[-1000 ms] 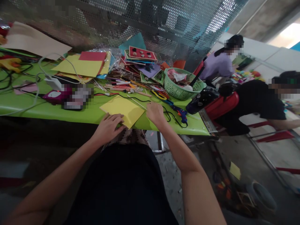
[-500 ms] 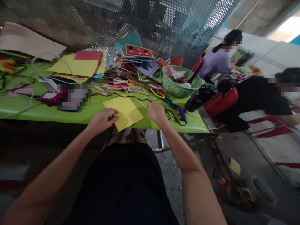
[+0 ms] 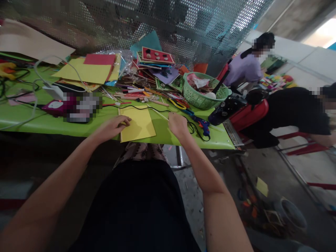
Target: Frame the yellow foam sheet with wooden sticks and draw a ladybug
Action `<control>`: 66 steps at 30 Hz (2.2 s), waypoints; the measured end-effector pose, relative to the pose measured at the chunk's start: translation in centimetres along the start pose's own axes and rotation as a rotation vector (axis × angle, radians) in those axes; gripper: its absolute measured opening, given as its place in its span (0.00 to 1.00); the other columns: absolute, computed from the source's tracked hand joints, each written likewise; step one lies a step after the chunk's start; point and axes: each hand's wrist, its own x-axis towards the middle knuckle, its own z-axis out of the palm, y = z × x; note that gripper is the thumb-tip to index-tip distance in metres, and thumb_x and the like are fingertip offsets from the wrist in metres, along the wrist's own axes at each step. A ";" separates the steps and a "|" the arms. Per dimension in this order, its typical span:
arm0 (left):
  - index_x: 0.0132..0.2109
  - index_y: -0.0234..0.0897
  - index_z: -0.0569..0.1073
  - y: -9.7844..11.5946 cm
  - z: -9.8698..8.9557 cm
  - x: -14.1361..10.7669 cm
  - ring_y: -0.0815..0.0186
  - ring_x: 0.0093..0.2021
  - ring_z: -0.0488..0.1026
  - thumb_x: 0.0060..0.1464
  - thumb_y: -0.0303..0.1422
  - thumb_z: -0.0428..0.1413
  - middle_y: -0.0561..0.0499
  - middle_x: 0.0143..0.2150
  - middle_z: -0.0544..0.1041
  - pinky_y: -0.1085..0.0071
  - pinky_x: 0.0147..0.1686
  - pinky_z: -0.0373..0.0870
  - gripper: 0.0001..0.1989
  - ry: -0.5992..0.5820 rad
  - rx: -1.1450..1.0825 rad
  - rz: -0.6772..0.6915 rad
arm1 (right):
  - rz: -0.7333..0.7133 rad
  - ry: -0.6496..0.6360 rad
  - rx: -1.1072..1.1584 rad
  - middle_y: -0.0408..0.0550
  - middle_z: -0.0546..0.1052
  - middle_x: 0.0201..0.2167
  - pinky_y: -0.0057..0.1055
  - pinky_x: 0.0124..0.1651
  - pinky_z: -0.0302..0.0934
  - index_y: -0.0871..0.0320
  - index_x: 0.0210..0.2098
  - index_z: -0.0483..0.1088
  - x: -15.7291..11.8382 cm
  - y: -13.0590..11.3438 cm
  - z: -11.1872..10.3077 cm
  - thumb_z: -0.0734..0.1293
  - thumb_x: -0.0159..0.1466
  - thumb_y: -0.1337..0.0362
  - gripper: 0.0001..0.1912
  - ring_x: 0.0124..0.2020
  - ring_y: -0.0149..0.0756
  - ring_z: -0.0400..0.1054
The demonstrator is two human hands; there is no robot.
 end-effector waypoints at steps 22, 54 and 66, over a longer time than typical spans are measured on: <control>0.52 0.40 0.79 2.2 1.3 -1.3 0.55 0.60 0.78 0.67 0.33 0.53 0.45 0.58 0.83 0.56 0.62 0.73 0.12 0.248 0.002 -0.081 | -0.129 0.155 0.311 0.52 0.80 0.42 0.36 0.46 0.64 0.55 0.39 0.77 -4.1 5.0 -1.8 0.66 0.65 0.69 0.07 0.44 0.44 0.74; 0.72 0.47 0.67 3.4 1.6 -3.5 0.53 0.74 0.66 0.70 0.39 0.56 0.47 0.75 0.67 0.42 0.76 0.49 0.26 -0.009 0.195 -0.065 | -0.422 0.155 0.635 0.50 0.80 0.37 0.39 0.44 0.64 0.53 0.36 0.78 -4.2 2.8 2.6 0.68 0.67 0.67 0.06 0.40 0.45 0.74; 0.62 0.44 0.75 3.3 1.3 -5.1 0.56 0.69 0.73 0.68 0.33 0.58 0.46 0.69 0.76 0.45 0.73 0.58 0.18 0.084 0.107 -0.016 | -0.447 0.146 0.622 0.51 0.81 0.37 0.40 0.45 0.64 0.54 0.36 0.77 -4.2 2.5 2.7 0.67 0.67 0.69 0.06 0.41 0.45 0.74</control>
